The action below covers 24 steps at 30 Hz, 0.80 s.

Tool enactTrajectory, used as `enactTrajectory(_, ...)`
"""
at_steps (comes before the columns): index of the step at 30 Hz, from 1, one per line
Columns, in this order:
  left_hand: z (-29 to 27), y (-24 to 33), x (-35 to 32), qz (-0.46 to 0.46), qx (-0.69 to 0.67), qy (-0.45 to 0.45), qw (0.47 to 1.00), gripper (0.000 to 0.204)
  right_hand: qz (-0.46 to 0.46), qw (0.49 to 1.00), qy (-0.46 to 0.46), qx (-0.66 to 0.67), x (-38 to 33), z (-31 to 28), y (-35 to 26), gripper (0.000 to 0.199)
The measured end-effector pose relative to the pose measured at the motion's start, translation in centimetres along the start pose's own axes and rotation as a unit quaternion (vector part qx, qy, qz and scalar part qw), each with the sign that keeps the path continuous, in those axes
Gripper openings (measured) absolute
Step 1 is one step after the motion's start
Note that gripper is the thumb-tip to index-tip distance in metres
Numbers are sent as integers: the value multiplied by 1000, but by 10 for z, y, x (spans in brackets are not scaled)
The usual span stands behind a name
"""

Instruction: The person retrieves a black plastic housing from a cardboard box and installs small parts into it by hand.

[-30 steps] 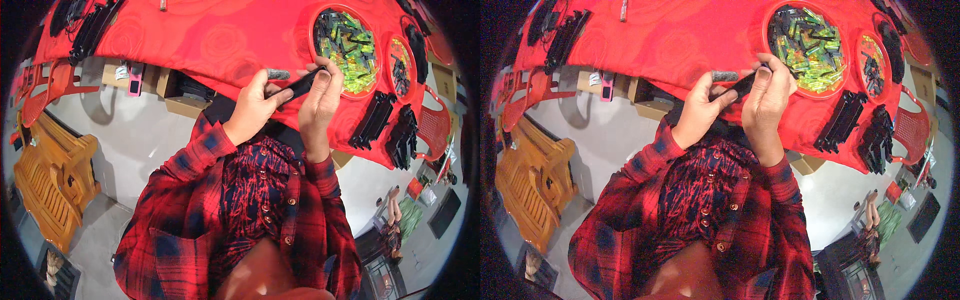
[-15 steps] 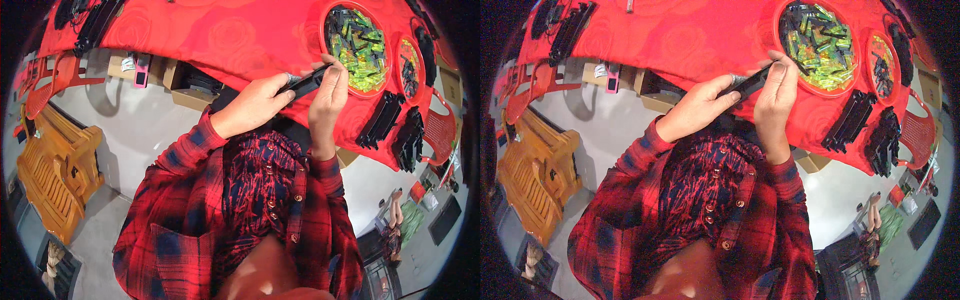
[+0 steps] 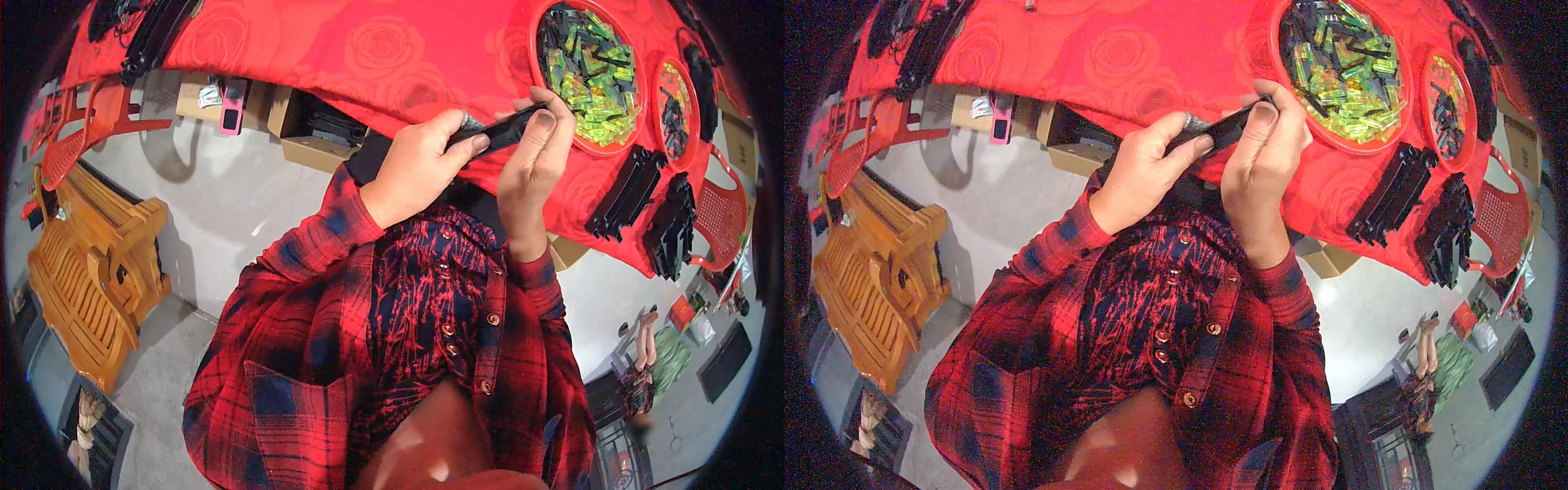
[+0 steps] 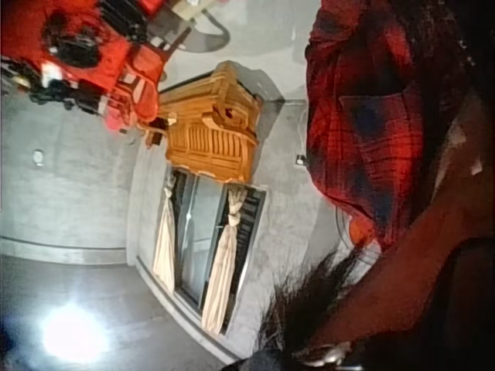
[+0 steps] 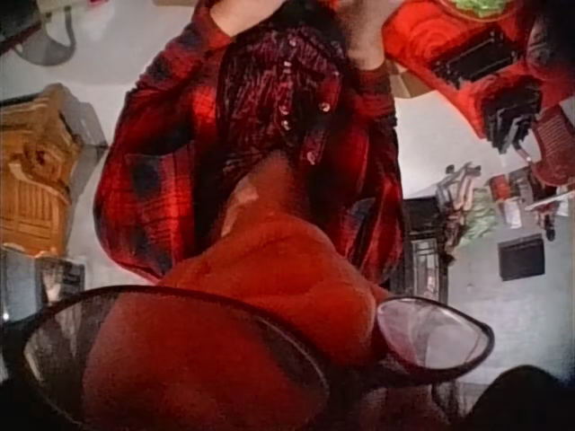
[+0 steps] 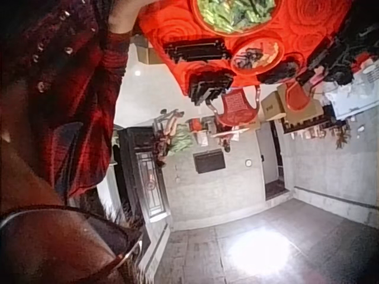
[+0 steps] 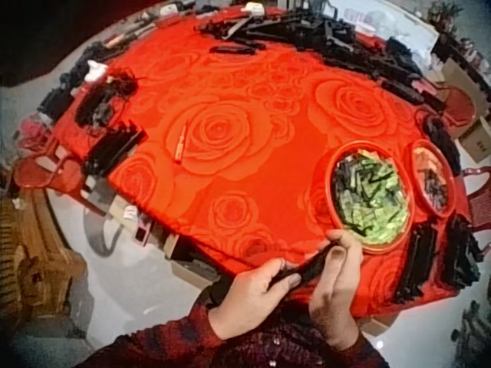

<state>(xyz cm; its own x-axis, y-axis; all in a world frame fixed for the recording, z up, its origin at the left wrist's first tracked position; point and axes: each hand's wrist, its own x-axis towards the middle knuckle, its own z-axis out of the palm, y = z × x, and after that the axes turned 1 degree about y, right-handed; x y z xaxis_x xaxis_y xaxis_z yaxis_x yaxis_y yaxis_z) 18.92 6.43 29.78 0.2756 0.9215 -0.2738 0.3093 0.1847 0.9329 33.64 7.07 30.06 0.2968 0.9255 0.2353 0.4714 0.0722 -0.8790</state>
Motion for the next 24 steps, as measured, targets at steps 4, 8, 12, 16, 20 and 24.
enactTrajectory(4,6,-5,-4,12,-106,36,994,19,-73,994,-52,-59,-3,-5,-9,32)
enactTrajectory(8,9,-4,-9,30,-197,35,979,23,-106,989,-53,-84,-6,-10,-10,31)
enactTrajectory(12,7,-12,-12,68,-99,14,993,24,-60,996,-37,-57,-10,-8,-7,28)
enactTrajectory(16,5,0,-16,52,-26,-13,998,17,17,999,-3,-29,-14,-7,-2,24)
enactTrajectory(20,4,-3,-21,97,68,22,993,15,6,1000,-7,-15,-17,-3,-1,24)
enactTrajectory(24,9,-4,-24,93,71,31,993,14,-21,998,-9,-57,-24,-6,0,23)
